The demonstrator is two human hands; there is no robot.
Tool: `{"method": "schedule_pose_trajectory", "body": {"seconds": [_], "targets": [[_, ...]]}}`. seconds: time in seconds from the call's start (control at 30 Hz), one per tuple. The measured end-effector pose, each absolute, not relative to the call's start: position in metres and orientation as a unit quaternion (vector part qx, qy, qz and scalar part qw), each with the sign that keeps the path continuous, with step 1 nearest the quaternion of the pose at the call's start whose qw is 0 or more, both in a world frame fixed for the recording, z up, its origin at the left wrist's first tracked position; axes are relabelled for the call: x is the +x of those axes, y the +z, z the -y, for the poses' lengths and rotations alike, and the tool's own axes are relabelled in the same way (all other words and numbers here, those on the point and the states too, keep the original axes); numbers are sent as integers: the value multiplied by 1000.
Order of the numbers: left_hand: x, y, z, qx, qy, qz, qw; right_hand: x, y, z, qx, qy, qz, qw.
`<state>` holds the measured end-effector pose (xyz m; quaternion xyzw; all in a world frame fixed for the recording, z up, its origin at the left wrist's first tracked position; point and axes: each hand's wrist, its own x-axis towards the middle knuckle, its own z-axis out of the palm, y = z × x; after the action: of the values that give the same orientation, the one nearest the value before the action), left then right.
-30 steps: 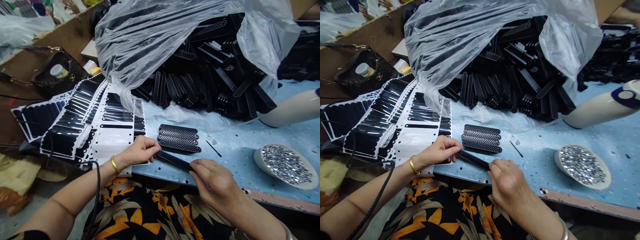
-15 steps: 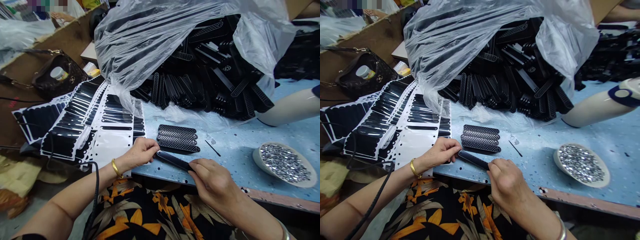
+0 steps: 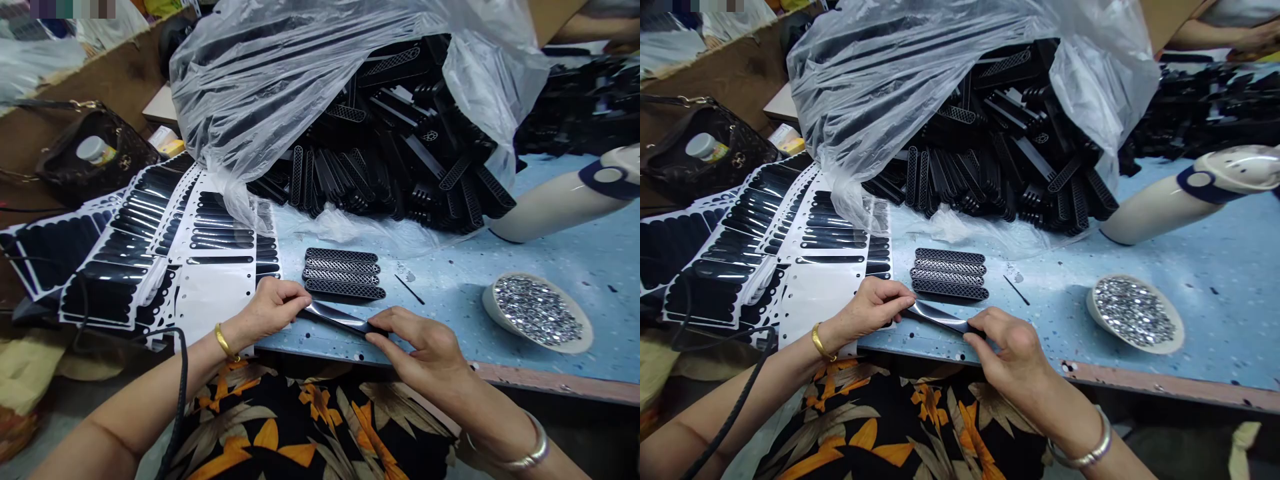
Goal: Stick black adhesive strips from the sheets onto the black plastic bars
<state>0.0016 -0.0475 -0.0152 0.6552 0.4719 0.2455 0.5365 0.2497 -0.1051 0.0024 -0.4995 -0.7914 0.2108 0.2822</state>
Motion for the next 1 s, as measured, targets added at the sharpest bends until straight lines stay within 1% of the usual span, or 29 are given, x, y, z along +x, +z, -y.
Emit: {"method": "schedule_pose_trajectory", "body": {"seconds": [0.13, 0.43, 0.87, 1.0], "targets": [[2, -14, 47, 660, 235, -477, 530, 249, 2, 105, -498, 207, 791, 288], [4, -13, 48, 657, 247, -480, 526, 254, 0, 111, -513, 273, 747, 321], [4, -13, 47, 656, 251, -471, 534, 251, -8, 121, -517, 243, 746, 342], [4, -13, 47, 655, 245, -478, 532, 247, -8, 123, -508, 213, 757, 352]]}}
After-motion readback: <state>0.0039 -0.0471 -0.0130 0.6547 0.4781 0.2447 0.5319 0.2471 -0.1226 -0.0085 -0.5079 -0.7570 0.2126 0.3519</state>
